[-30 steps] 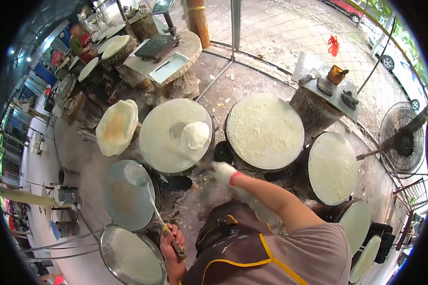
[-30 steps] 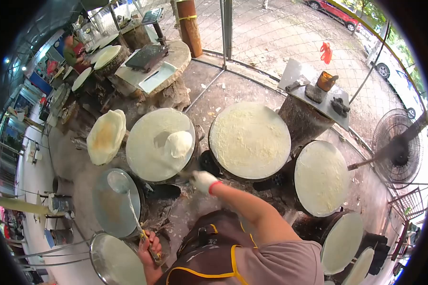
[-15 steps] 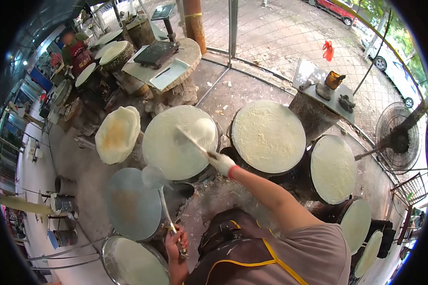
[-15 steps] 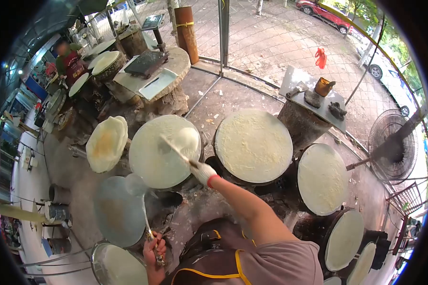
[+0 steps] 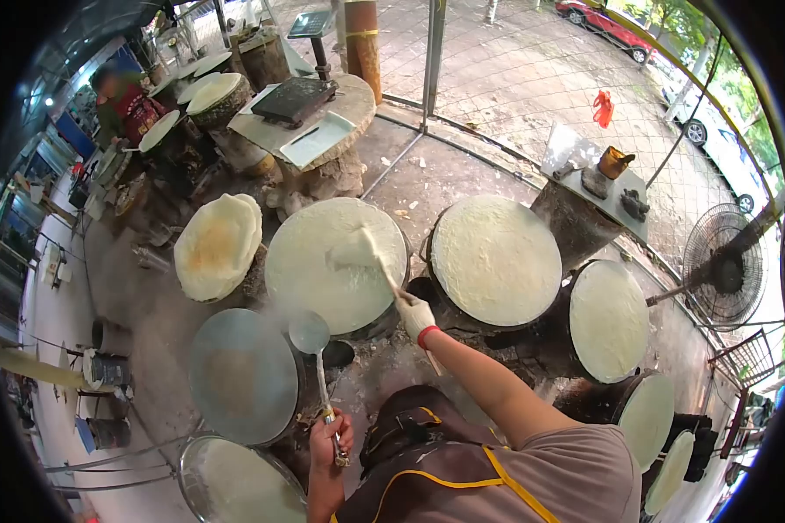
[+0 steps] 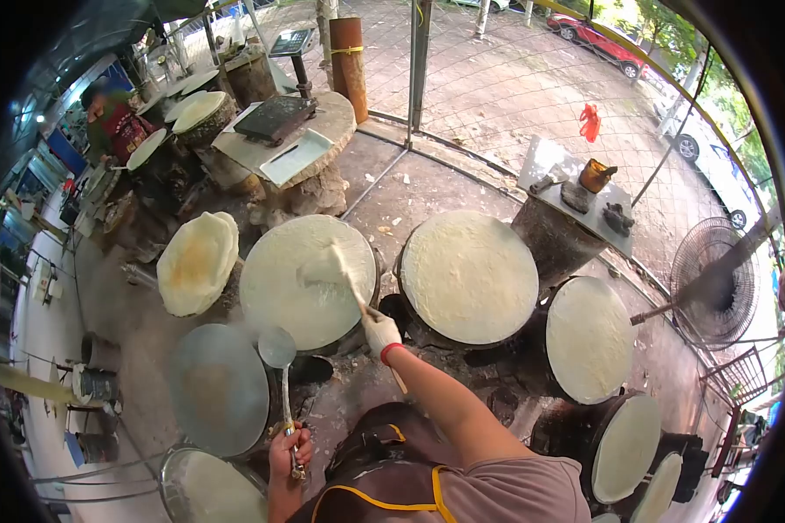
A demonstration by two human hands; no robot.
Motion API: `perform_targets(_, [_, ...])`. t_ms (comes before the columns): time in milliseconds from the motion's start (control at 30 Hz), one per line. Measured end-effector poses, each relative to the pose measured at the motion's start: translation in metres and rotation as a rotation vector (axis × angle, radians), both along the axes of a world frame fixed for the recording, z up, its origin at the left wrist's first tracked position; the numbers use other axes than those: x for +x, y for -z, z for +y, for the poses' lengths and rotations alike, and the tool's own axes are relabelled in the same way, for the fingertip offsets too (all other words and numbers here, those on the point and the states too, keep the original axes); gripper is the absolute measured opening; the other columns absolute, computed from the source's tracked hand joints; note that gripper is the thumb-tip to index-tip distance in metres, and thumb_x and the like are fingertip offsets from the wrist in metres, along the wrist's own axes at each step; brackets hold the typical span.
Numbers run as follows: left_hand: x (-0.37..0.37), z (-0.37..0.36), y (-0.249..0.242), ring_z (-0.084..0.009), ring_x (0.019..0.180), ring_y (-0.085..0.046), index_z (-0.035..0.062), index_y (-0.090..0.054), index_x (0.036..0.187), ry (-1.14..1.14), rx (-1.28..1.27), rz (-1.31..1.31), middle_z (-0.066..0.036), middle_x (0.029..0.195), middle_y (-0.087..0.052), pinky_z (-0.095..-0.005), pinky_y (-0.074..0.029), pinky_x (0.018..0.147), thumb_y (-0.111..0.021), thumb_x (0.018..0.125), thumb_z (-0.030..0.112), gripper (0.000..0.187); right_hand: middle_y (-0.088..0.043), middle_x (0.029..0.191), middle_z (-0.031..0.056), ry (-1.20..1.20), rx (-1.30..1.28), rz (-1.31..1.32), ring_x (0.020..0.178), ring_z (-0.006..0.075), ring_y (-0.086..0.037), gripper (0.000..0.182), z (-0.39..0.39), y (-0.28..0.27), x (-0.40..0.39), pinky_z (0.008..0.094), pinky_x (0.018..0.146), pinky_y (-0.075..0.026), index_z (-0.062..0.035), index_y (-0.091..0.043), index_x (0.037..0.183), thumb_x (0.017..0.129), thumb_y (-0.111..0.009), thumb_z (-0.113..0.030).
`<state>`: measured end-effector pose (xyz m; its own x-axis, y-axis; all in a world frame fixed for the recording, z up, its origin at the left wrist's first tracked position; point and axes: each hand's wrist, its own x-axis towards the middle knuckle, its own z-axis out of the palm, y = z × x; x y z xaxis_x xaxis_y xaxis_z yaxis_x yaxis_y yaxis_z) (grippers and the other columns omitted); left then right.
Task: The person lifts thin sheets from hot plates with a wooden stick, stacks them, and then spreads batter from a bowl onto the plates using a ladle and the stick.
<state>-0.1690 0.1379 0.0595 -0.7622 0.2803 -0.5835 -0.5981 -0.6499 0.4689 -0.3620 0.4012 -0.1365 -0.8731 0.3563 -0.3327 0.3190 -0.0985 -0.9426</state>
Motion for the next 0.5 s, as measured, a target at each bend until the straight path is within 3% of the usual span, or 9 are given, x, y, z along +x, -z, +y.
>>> perform_targets(33, [-0.001, 0.005, -0.002, -0.0113, 0.047, -0.04, 0.0054, -0.048, 0.1, -0.006, 0.005, -0.015, -0.008, 0.074, -0.049, -0.0227, -0.034, 0.039, -0.051, 0.088, 0.007, 0.013, -0.068, 0.083, 0.0118, -0.174, 0.11, -0.087, 0.075, 0.0147, -0.062, 0.036, 0.003, -0.053, -0.004, 0.0274, 0.071, -0.047, -0.0081, -0.062, 0.113, 0.085, -0.056, -0.03])
perform_targets(100, [0.0, 0.014, -0.003, -0.0113, 0.046, -0.04, 0.0052, -0.048, 0.1, -0.017, 0.041, -0.038, -0.007, 0.072, -0.047, -0.0226, -0.034, 0.038, -0.05, 0.088, 0.007, 0.012, -0.067, 0.09, 0.0166, -0.389, 0.31, -0.011, 0.081, 0.0202, -0.065, 0.037, 0.021, -0.084, -0.03, 0.0304, 0.074, -0.048, -0.0075, -0.063, 0.111, 0.084, -0.056, -0.033])
perform_targets(167, [-0.002, 0.022, 0.0, -0.0111, 0.046, -0.04, 0.005, -0.048, 0.1, -0.023, 0.102, -0.045, -0.006, 0.07, -0.046, -0.0223, -0.034, 0.037, -0.05, 0.089, 0.008, 0.012, -0.066, 0.094, 0.0178, -0.378, 0.363, -0.094, 0.083, 0.0234, -0.066, 0.038, 0.04, -0.125, -0.046, 0.0324, 0.075, -0.049, -0.0075, -0.063, 0.11, 0.085, -0.054, -0.034])
perform_targets(233, [0.004, 0.038, 0.0, -0.0096, 0.045, -0.039, 0.0029, -0.05, 0.1, -0.084, 0.131, -0.06, -0.005, 0.07, -0.044, -0.0209, -0.034, 0.037, -0.047, 0.09, 0.012, 0.014, -0.067, 0.093, 0.0171, -0.238, 0.158, -0.18, 0.081, 0.0225, -0.065, 0.037, 0.046, -0.089, -0.049, 0.032, 0.076, -0.048, -0.0066, -0.063, 0.11, 0.085, -0.056, -0.033])
perform_targets(300, [0.004, 0.042, -0.001, -0.0086, 0.045, -0.039, 0.0021, -0.051, 0.096, -0.118, 0.133, -0.09, -0.004, 0.069, -0.042, -0.0203, -0.034, 0.036, -0.046, 0.091, 0.015, 0.015, -0.068, 0.091, 0.0141, -0.41, 0.227, -0.019, 0.076, 0.0195, -0.064, 0.037, 0.031, -0.072, -0.032, 0.0313, 0.072, -0.049, -0.0053, -0.063, 0.11, 0.085, -0.057, -0.031])
perform_targets(333, [0.003, 0.043, -0.001, -0.0085, 0.044, -0.038, 0.0022, -0.051, 0.093, -0.127, 0.122, -0.117, -0.004, 0.068, -0.042, -0.0204, -0.034, 0.035, -0.046, 0.091, 0.015, 0.014, -0.068, 0.083, 0.0089, -0.509, 0.252, 0.082, 0.069, 0.0144, -0.06, 0.036, 0.035, -0.072, -0.036, 0.0301, 0.064, -0.048, -0.0046, -0.063, 0.11, 0.085, -0.057, -0.03])
perform_targets(433, [-0.005, 0.037, 0.009, -0.0094, 0.042, -0.038, 0.0048, -0.047, 0.081, -0.121, 0.06, -0.164, -0.003, 0.064, -0.042, -0.0226, -0.032, 0.034, -0.049, 0.089, 0.015, 0.013, -0.065, 0.075, 0.0036, -0.523, 0.093, -0.101, 0.061, 0.011, -0.055, 0.034, 0.051, -0.109, -0.058, 0.0279, 0.056, -0.045, -0.0057, -0.065, 0.108, 0.085, -0.057, -0.03])
perform_targets(467, [-0.008, 0.035, 0.012, -0.0099, 0.041, -0.037, 0.006, -0.044, 0.077, -0.117, 0.037, -0.172, -0.003, 0.063, -0.042, -0.0237, -0.032, 0.033, -0.05, 0.089, 0.015, 0.015, -0.061, 0.069, 0.0012, -0.363, 0.081, -0.17, 0.057, 0.0094, -0.05, 0.033, 0.048, -0.126, -0.064, 0.0264, 0.052, -0.042, -0.0063, -0.065, 0.107, 0.086, -0.056, -0.029])
perform_targets(500, [-0.013, 0.035, 0.009, -0.01, 0.04, -0.037, 0.0063, -0.043, 0.076, -0.071, -0.084, -0.14, -0.003, 0.062, -0.042, -0.0239, -0.032, 0.033, -0.05, 0.088, 0.014, 0.016, -0.06, 0.069, 0.001, -0.436, 0.122, -0.153, 0.056, 0.0093, -0.05, 0.033, 0.048, -0.126, -0.063, 0.0262, 0.052, -0.042, -0.0066, -0.065, 0.108, 0.086, -0.056, -0.029])
